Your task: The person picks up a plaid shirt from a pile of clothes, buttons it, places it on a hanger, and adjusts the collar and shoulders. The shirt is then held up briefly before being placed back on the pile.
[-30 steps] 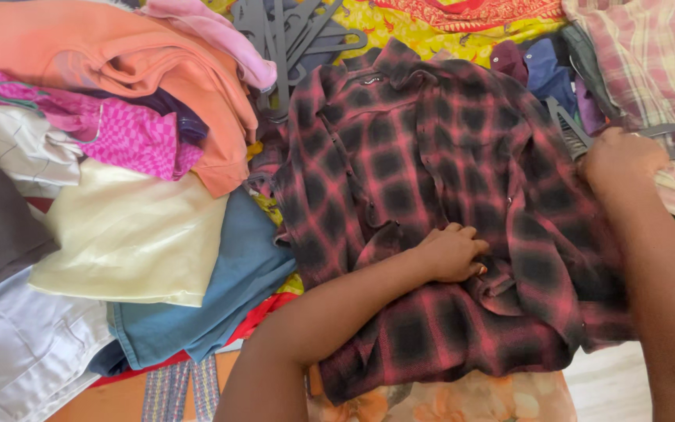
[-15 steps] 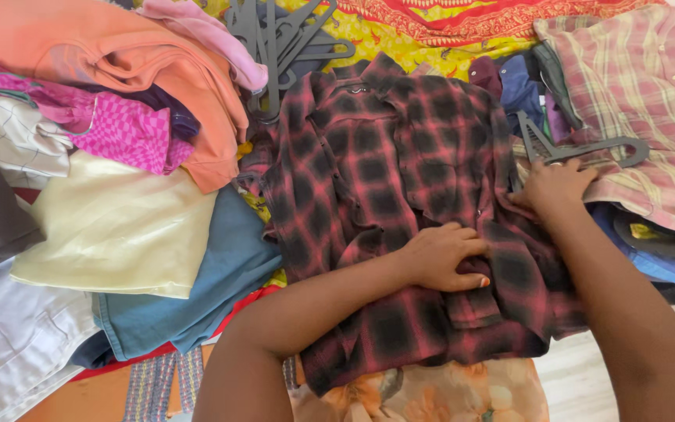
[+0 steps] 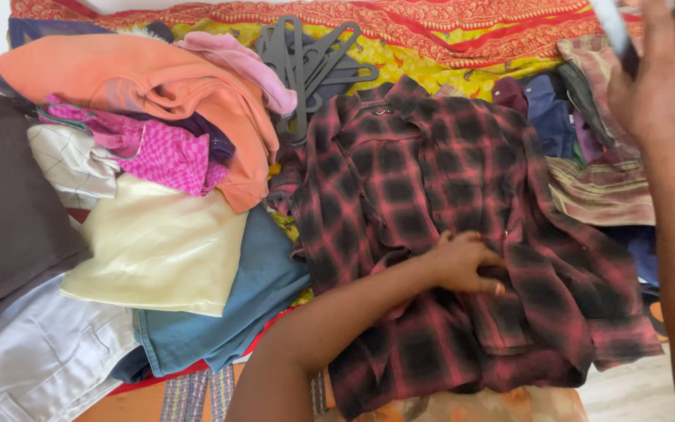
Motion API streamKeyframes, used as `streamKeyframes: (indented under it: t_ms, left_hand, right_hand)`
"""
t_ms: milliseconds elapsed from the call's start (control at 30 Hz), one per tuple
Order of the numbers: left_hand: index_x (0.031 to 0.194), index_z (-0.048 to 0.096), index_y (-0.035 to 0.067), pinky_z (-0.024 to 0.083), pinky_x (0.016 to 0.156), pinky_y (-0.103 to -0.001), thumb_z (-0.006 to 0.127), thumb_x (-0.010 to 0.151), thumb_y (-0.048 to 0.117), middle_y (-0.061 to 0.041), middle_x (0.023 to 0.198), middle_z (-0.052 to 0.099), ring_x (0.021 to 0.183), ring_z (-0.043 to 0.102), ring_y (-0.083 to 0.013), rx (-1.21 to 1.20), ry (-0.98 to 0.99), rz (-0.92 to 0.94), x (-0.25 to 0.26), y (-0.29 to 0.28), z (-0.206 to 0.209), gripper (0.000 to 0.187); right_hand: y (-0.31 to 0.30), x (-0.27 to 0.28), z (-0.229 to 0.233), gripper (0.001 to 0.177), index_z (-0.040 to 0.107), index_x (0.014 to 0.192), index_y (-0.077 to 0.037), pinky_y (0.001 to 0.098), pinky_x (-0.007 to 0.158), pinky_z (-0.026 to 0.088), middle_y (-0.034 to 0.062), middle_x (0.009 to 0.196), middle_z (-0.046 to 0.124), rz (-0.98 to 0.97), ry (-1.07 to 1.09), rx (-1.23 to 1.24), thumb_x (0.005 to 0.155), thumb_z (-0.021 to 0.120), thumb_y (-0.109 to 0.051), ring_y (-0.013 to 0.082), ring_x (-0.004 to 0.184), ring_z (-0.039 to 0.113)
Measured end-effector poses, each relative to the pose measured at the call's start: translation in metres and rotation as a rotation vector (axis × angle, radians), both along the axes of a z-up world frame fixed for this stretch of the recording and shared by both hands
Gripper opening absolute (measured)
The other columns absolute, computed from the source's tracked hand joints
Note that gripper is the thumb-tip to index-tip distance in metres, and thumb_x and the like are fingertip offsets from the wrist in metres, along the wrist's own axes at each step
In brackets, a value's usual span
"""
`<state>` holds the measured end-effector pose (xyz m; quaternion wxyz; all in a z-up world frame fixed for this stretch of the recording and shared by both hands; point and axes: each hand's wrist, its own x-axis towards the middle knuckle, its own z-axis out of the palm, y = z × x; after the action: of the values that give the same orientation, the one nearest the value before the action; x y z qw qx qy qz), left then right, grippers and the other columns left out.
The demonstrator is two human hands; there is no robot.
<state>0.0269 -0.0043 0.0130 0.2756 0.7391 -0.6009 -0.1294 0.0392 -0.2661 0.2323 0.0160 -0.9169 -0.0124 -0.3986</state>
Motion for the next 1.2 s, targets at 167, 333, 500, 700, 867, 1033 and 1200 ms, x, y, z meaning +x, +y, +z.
streamKeyframes:
  t_ms: [167,333,500,700,867,1033,1200]
  left_hand:
    - [0.098,0.075,0.009,0.058,0.079,-0.052,0.061,0.082,0.026,-0.014,0.105,0.075,0.098,0.071,-0.0356,-0.093,-0.329,0.852,0.124,0.027,0.018,0.028]
    - [0.112,0.069,0.007,0.055,0.092,-0.051,0.072,0.084,0.033,-0.018,0.125,0.064,0.116,0.061,-0.0417,0.065,-0.088,1.269,0.218,0.086,-0.016,0.038]
    - [0.123,0.058,0.009,0.054,0.091,-0.048,0.075,0.083,0.026,-0.018,0.133,0.056,0.116,0.060,-0.0439,0.006,-0.078,1.402,0.248,0.124,-0.041,0.046]
    - [0.113,0.063,0.011,0.056,0.087,-0.049,0.068,0.089,0.018,-0.018,0.124,0.061,0.108,0.065,-0.0420,0.002,-0.132,1.431,0.268,0.141,-0.044,0.026]
    - [0.091,0.066,0.007,0.053,0.083,-0.049,0.067,0.084,0.019,-0.016,0.097,0.070,0.096,0.068,-0.0358,-0.395,-0.137,1.426,0.266,0.163,0.019,0.014]
    - [0.091,0.058,0.004,0.051,0.066,-0.038,0.059,0.087,0.012,-0.011,0.077,0.063,0.069,0.063,-0.0242,-0.913,0.328,1.201,0.249,0.164,0.084,0.009]
    - [0.093,0.059,0.003,0.049,0.078,-0.027,0.066,0.084,0.003,-0.001,0.089,0.057,0.087,0.058,-0.0118,-0.604,0.450,0.135,0.188,0.135,0.128,0.012]
  right_hand:
    - [0.065,0.069,-0.117,0.072,0.063,0.148,-0.023,0.0682,0.126,0.018,0.0084,0.147,0.058,-0.024,0.204,-0.330,0.078,0.079,-0.018,0.0332,0.160,0.033]
    - [0.097,0.108,-0.248,0.078,0.054,0.153,-0.037,0.0658,0.117,0.019,0.0039,0.163,0.047,-0.089,0.373,-0.275,0.080,0.079,-0.029,0.0322,0.157,0.027]
    - [0.070,0.092,-0.235,0.112,0.038,0.156,-0.023,0.0691,0.108,0.028,0.0135,0.159,0.041,-0.349,0.654,0.104,0.061,0.089,-0.053,0.0345,0.145,0.032]
    - [0.070,0.079,-0.196,0.100,0.062,0.138,-0.014,0.0677,0.103,0.039,0.0190,0.143,0.055,-0.409,0.887,0.276,0.058,0.089,-0.068,0.0403,0.137,0.047]
    - [0.066,0.068,-0.168,0.099,0.065,0.138,-0.016,0.0644,0.101,0.039,0.0175,0.135,0.062,-0.259,0.654,0.162,0.056,0.088,-0.066,0.0362,0.128,0.056]
    - [0.078,0.070,-0.170,0.101,0.064,0.140,-0.015,0.0612,0.106,0.036,0.0154,0.132,0.063,0.028,0.507,0.156,0.054,0.091,-0.060,0.0342,0.125,0.057]
    - [0.097,0.068,-0.164,0.097,0.065,0.142,-0.012,0.0609,0.106,0.035,0.0120,0.128,0.065,-0.099,0.247,0.032,0.059,0.095,-0.052,0.0316,0.122,0.061]
